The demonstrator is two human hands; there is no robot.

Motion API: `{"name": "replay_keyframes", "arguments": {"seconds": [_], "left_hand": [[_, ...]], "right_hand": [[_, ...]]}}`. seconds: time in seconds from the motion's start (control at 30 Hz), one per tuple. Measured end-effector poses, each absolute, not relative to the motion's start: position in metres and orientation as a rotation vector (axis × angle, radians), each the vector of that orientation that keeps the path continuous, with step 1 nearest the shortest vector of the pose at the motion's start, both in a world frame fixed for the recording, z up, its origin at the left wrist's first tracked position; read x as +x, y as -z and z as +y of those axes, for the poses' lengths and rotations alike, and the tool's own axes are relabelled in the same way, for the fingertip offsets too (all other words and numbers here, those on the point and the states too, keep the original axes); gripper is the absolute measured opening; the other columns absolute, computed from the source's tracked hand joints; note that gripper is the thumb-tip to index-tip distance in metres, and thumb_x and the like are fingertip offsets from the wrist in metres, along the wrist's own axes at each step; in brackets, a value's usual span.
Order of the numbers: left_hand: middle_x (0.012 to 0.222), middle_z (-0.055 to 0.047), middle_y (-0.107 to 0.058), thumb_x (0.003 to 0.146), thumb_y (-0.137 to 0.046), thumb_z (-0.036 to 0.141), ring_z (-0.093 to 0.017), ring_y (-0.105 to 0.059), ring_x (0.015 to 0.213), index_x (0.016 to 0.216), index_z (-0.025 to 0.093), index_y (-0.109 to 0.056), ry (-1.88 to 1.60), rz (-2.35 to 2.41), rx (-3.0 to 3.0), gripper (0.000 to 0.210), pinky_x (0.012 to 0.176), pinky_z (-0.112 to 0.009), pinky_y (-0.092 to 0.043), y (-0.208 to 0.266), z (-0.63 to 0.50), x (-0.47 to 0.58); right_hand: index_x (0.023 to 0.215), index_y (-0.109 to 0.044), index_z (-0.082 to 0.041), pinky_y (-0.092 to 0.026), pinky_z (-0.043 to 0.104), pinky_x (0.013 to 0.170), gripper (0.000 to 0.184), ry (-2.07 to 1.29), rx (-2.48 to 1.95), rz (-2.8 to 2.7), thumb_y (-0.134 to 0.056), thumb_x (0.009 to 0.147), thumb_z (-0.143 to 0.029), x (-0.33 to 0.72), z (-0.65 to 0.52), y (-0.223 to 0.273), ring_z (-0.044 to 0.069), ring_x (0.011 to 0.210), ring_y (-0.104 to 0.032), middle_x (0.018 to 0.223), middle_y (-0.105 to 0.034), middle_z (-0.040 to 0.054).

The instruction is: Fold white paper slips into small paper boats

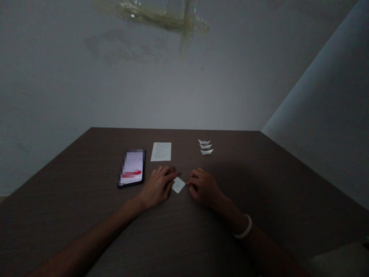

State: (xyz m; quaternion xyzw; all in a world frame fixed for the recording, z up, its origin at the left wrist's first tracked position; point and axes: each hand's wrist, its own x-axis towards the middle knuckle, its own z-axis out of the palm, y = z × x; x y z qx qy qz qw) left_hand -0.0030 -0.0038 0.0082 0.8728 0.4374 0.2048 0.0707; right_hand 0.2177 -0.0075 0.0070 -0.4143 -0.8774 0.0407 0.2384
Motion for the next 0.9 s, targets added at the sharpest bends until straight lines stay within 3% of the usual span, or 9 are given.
{"name": "replay_keyframes", "arguments": {"seconds": [0.13, 0.27, 0.53, 0.9], "left_hand": [[0.125, -0.01, -0.051, 0.09, -0.044, 0.017, -0.028, -0.045, 0.109, 0.127, 0.024, -0.055, -0.513, 1.271, 2.673, 0.039, 0.086, -0.043, -0.039, -0.0167, -0.0077, 0.0001], [0.123, -0.01, -0.052, 0.09, -0.044, 0.018, -0.028, -0.044, 0.109, 0.125, 0.024, -0.056, -0.528, 1.263, 2.655, 0.037, 0.088, -0.042, -0.038, -0.0189, -0.0088, 0.0011], [0.105, -0.008, -0.055, 0.089, -0.045, 0.016, -0.024, -0.048, 0.097, 0.113, 0.019, -0.059, -0.582, 1.216, 2.632, 0.028, 0.084, -0.039, -0.039, -0.0195, -0.0092, 0.0019], [0.107, -0.007, -0.056, 0.089, -0.045, 0.017, -0.024, -0.05, 0.099, 0.104, 0.018, -0.055, -0.656, 1.178, 2.587, 0.018, 0.088, -0.041, -0.04, -0.0166, -0.0086, 0.0011]], "right_hand": [[0.086, -0.068, -0.019, -0.042, 0.032, 0.078, 0.009, -0.145, -1.15, -2.351, -0.061, 0.08, -0.021, 0.215, -0.007, -0.0102, 0.02, 0.088, -0.05, 0.092, -0.06, 0.0056], [0.089, -0.066, -0.019, -0.043, 0.032, 0.08, 0.012, -0.193, -1.157, -2.328, -0.063, 0.083, -0.029, 0.2123, -0.006, -0.0113, 0.02, 0.09, -0.051, 0.094, -0.059, 0.0054], [0.089, -0.066, -0.019, -0.043, 0.032, 0.081, 0.012, -0.261, -1.155, -2.294, -0.063, 0.085, -0.029, 0.2104, -0.0049, -0.0095, 0.019, 0.091, -0.052, 0.093, -0.06, 0.0052], [0.08, -0.062, -0.018, -0.042, 0.032, 0.082, 0.006, -0.303, -1.04, -2.303, -0.068, 0.08, -0.019, 0.2096, -0.0003, -0.0072, 0.018, 0.086, -0.053, 0.089, -0.061, 0.0044]]}}
